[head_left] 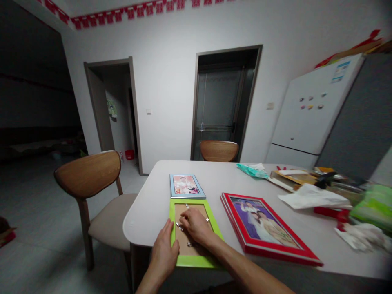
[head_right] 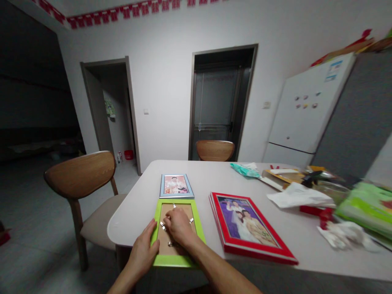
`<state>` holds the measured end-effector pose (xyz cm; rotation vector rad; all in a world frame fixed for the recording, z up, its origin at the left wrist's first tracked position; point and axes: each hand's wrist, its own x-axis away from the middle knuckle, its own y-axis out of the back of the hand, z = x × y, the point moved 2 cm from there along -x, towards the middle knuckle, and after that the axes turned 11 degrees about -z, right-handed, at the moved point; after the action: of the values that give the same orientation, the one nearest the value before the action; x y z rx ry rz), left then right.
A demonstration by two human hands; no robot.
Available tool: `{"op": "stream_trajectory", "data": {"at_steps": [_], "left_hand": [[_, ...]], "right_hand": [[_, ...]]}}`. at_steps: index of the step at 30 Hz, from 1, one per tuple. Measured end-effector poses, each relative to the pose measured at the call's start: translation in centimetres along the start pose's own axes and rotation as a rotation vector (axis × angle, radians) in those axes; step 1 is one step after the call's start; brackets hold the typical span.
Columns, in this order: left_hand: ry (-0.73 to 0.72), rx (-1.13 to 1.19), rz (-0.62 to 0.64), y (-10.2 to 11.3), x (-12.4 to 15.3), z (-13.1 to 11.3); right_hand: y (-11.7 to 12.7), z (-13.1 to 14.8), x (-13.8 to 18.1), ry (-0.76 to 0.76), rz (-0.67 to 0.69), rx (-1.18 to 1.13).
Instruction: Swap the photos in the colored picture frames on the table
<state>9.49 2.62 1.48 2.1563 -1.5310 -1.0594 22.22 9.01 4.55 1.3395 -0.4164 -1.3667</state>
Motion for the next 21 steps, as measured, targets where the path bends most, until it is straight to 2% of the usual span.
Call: {"op": "stream_trajectory", "data": {"at_steps": [7,12,21], "left_hand": [[0.005,-0.011,0.019,0.3,0.0,-0.4],[0.003,-0.009,0.028,0.4,0.0,-0.6],[0.003,0.017,0.009,0.2,0.2,-0.7]], "right_hand": [[-0.5,-3.3,-2.0,-0.130,-0.013,0.108],[-1.1,-3.6,-2.2,-0.149,0.005,0.122],[-0.2,-3.0,-1.9,-0.134,0.020,0.085]]}}
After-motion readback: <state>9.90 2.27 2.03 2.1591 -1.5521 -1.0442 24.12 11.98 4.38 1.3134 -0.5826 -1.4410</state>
